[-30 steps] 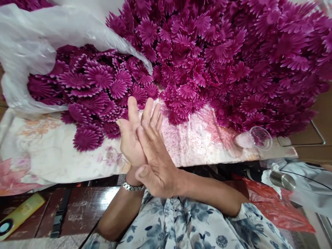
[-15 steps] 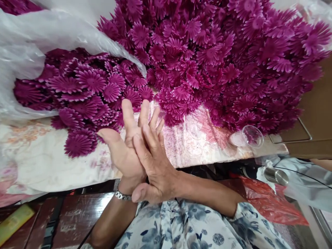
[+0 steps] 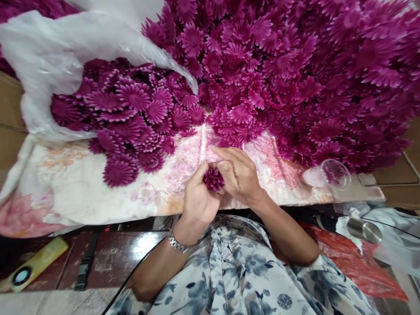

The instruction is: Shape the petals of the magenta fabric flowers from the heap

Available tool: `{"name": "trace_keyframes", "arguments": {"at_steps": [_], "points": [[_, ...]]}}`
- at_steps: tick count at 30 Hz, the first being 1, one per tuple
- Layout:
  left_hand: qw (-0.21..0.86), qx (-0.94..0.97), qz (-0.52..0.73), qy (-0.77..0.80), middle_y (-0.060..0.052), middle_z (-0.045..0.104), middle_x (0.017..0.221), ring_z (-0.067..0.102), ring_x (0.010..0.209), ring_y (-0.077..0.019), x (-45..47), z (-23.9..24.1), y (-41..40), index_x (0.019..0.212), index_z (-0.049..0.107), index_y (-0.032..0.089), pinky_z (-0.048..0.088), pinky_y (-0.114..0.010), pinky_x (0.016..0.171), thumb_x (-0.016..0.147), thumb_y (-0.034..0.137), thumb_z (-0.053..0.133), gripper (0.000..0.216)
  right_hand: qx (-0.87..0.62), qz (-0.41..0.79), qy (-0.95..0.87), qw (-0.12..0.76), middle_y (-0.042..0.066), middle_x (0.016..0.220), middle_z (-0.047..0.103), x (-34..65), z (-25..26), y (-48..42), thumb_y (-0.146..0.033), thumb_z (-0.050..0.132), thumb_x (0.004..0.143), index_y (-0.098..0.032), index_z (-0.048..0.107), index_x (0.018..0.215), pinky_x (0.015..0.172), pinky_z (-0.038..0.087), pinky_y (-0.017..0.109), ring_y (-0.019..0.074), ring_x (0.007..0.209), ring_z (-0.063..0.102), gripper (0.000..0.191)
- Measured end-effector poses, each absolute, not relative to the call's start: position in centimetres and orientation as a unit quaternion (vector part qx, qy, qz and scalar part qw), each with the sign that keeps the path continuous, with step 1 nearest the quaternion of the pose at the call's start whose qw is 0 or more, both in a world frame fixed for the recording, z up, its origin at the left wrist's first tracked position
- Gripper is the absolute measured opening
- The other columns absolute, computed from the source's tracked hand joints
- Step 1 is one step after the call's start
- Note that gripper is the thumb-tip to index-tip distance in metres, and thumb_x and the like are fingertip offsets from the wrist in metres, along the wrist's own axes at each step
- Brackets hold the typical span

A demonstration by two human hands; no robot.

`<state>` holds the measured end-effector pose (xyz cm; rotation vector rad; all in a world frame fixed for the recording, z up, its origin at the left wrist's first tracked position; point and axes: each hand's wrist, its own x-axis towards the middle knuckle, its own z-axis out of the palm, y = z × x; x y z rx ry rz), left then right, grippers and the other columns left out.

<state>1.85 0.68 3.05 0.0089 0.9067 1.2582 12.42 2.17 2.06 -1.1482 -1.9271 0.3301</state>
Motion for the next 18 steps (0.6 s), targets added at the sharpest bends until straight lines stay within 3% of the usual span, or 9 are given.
{"name": "trace_keyframes", "arguments": {"at_steps": [3,7,11,14,16,18], "points": [[0.738,0.009,0.556,0.382,-0.002,0.064,0.069,0.061,0.061,-0.0109,1.8,3.3,1.0,0.075,0.064,0.014,0.050,-0.022,0.059,0.090,0.035,0.041,0.034,-0.452,0.207,-0.739,0.454,0.008,0.102,0.070,13.2,2.0,1.7,-0.030,0.041,0.093,-0.018,0.063,0.107,0.089,0.053,0.034,0.0155,0.100,0.063,0.028],[0.734,0.048,0.562,0.378,-0.005,0.066,0.079,0.063,0.070,-0.0133,1.8,3.4,0.9,0.094,0.065,0.014,0.051,-0.024,0.064,0.091,0.038,0.039,0.035,-0.451,0.226,-0.763,0.404,0.014,0.121,0.059,13.6,1.7,1.0,-0.033,0.058,0.085,-0.017,0.063,0.106,0.096,0.050,0.039,0.0201,0.113,0.057,0.027],[0.735,0.086,0.559,0.373,-0.005,0.067,0.081,0.065,0.079,-0.0168,1.9,3.0,0.5,0.110,0.061,0.018,0.050,-0.028,0.072,0.090,0.042,0.040,0.038,-0.445,0.217,-0.762,0.417,0.014,0.123,0.057,13.6,1.1,0.5,-0.026,0.059,0.084,-0.018,0.062,0.099,0.093,0.052,0.041,0.0209,0.113,0.058,0.017],[0.735,0.106,0.551,0.382,-0.004,0.067,0.086,0.064,0.081,-0.0159,1.9,2.6,0.2,0.106,0.063,0.019,0.049,-0.027,0.073,0.087,0.036,0.047,0.030,-0.452,0.169,-0.745,0.460,0.012,0.111,0.061,13.8,1.0,0.4,-0.020,0.057,0.083,-0.020,0.059,0.089,0.087,0.054,0.042,0.0213,0.108,0.060,0.006],[0.732,0.114,0.546,0.392,-0.005,0.067,0.092,0.063,0.085,-0.0151,2.0,2.3,0.1,0.101,0.065,0.018,0.049,-0.025,0.074,0.085,0.030,0.050,0.024,-0.449,0.143,-0.751,0.463,0.011,0.106,0.062,14.1,1.1,0.4,-0.019,0.057,0.083,-0.020,0.059,0.092,0.088,0.053,0.043,0.0216,0.106,0.059,0.009],[0.726,0.119,0.547,0.399,-0.005,0.067,0.101,0.062,0.092,-0.0155,2.2,2.3,0.0,0.104,0.065,0.019,0.048,-0.025,0.078,0.086,0.028,0.050,0.025,-0.453,0.148,-0.763,0.436,0.013,0.112,0.060,14.4,1.2,0.5,-0.025,0.059,0.083,-0.020,0.057,0.107,0.091,0.052,0.045,0.0231,0.110,0.057,0.024]]}}
